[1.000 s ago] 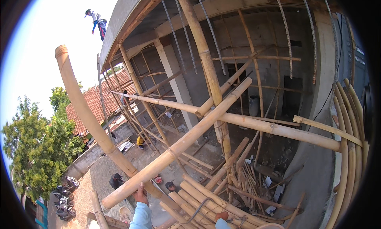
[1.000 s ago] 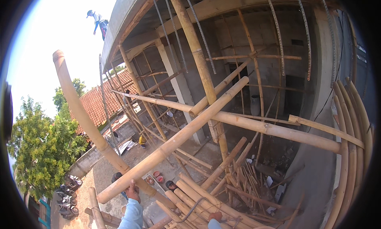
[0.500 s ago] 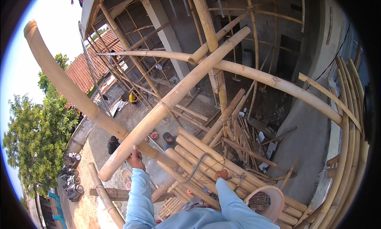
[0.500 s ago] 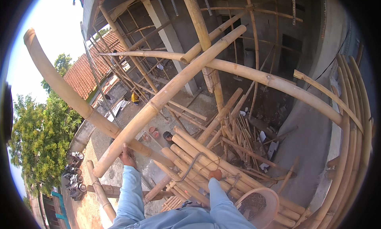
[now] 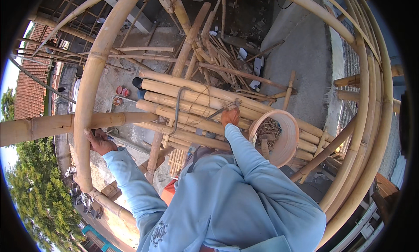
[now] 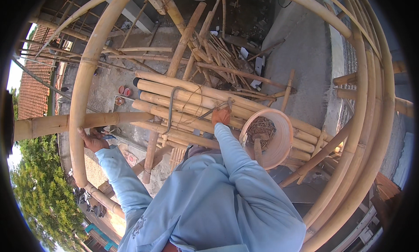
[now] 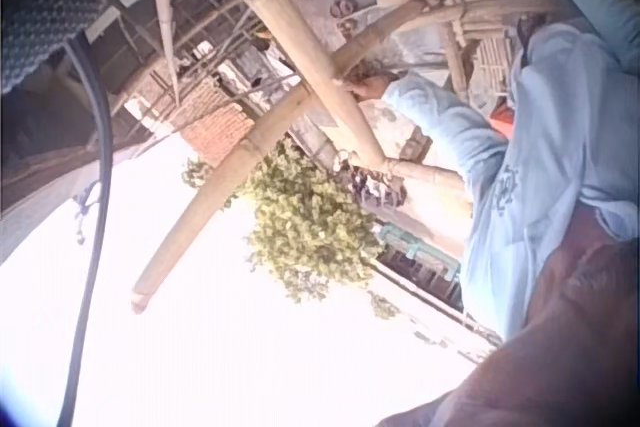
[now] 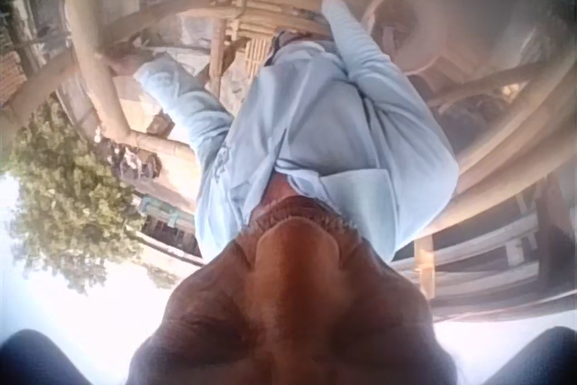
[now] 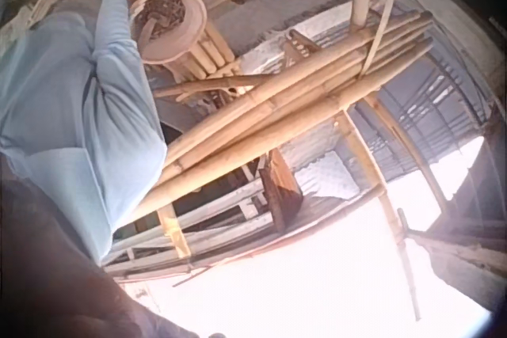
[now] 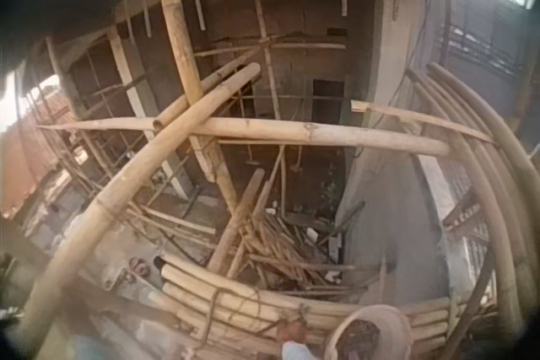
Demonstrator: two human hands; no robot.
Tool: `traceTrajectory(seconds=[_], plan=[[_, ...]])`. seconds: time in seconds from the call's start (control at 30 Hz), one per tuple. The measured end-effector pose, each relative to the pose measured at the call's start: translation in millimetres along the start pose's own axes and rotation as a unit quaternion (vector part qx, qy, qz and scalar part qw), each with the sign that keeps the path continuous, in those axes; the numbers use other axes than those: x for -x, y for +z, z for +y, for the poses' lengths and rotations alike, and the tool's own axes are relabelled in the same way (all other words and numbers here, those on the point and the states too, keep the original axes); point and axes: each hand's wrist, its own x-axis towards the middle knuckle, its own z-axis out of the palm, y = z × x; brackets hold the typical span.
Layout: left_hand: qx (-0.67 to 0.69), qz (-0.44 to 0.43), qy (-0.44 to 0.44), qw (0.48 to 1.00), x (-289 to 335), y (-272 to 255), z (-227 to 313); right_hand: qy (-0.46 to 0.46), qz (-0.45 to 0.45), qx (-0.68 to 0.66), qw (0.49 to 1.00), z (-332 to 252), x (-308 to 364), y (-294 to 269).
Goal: The person assembles a bamboo scaffolding structure by positioning bamboo poles and securing them with wire. They use a hammer to drive nails into the joints and a plier to twist and tighten the wire bindings. The work continues on an elevated platform with other workers visible below.
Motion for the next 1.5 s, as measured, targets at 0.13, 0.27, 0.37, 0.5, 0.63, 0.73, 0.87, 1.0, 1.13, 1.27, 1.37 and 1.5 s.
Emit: traceTrajectory(seconds=[0.13,0.27,0.37,0.5,0.63,0.73,0.87,1.0,1.13,1.27,1.37,1.5], plan=[[-0.008,0.003,-0.017,1.000,-4.9,4.7,-2.4,0.030,-0.099,0.023,0.994,27.8,2.3,5.0],[-0.017,-0.012,-0.025,0.999,-1.7,14.2,3.1,-0.022,-0.274,0.024,0.961,35.2,23.2,3.3],[-0.034,-0.017,-0.028,0.999,-2.3,17.3,3.4,-0.062,-0.372,-0.029,0.926,21.5,40.6,-6.5],[-0.024,-0.016,-0.011,1.000,-5.1,-9.0,-4.1,-0.232,-0.104,-0.078,0.964,-30.0,74.6,-151.4],[-0.007,0.017,0.061,0.998,8.6,22.0,5.7,-0.213,0.096,0.126,0.964,37.2,26.3,-230.6],[0.005,0.016,0.046,0.999,2.4,15.2,-1.3,-0.166,-0.020,0.337,0.927,150.0,-9.4,-229.7],[0.058,0.076,0.043,0.995,13.1,32.1,14.8,-0.051,-0.163,0.290,0.942,194.0,-4.4,-211.6],[0.032,0.041,0.038,0.998,-2.6,8.0,-14.2,-0.040,-0.254,0.128,0.958,281.5,-53.1,-172.9],[0.039,0.025,0.008,0.999,3.1,0.9,-13.1,0.008,-0.252,0.081,0.964,254.0,-44.4,-179.0],[0.056,0.028,0.022,0.998,2.5,9.3,-12.0,-0.168,-0.265,0.243,0.918,278.4,-72.3,-181.0],[0.067,0.027,0.048,0.996,1.4,5.3,-18.5,-0.331,-0.309,0.382,0.806,263.6,-73.4,-201.8],[0.084,0.025,0.047,0.995,2.1,10.0,-17.1,0.026,-0.292,-0.003,0.956,285.1,-78.7,-225.0]])
